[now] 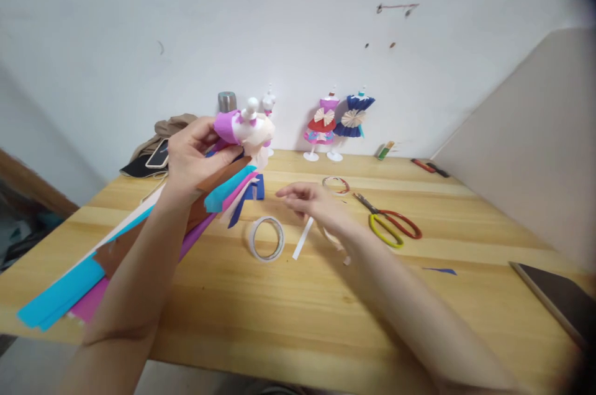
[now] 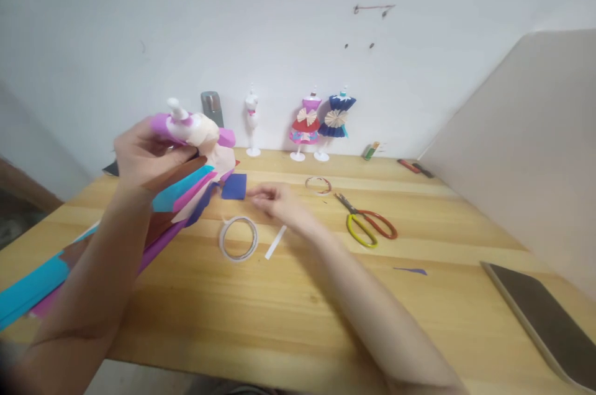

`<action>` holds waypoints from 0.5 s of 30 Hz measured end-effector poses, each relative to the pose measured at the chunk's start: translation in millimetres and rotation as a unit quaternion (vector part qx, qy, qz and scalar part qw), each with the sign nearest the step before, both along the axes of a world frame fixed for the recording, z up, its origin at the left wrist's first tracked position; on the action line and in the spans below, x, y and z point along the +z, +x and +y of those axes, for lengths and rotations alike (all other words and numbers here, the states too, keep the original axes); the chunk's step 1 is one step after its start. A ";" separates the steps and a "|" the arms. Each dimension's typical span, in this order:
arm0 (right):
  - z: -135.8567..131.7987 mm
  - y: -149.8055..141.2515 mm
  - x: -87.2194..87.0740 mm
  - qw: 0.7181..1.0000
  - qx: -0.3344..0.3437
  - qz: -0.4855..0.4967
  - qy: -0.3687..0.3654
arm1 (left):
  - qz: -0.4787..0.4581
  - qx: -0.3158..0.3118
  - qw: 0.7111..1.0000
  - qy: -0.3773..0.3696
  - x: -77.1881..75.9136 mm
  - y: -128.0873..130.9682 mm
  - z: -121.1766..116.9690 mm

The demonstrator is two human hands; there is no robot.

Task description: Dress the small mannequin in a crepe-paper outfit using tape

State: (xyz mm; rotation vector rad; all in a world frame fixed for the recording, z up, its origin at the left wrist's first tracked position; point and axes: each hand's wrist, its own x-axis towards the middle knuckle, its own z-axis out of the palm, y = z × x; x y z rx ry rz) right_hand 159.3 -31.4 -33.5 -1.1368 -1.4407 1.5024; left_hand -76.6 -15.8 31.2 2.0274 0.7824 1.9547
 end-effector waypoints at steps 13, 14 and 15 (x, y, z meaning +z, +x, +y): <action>-13.9 176.6 -51.3 0.768 -0.164 -0.613 0.086 | 0.044 0.009 0.999 0.006 1.2 -1.5 5.3; -15.7 179.0 -57.4 0.766 -0.174 -0.613 0.091 | 0.037 0.009 0.999 0.004 0.2 -1.4 5.8; -16.1 181.0 -62.3 0.764 -0.182 -0.612 0.095 | 0.034 0.008 0.999 0.003 -0.8 -1.4 6.3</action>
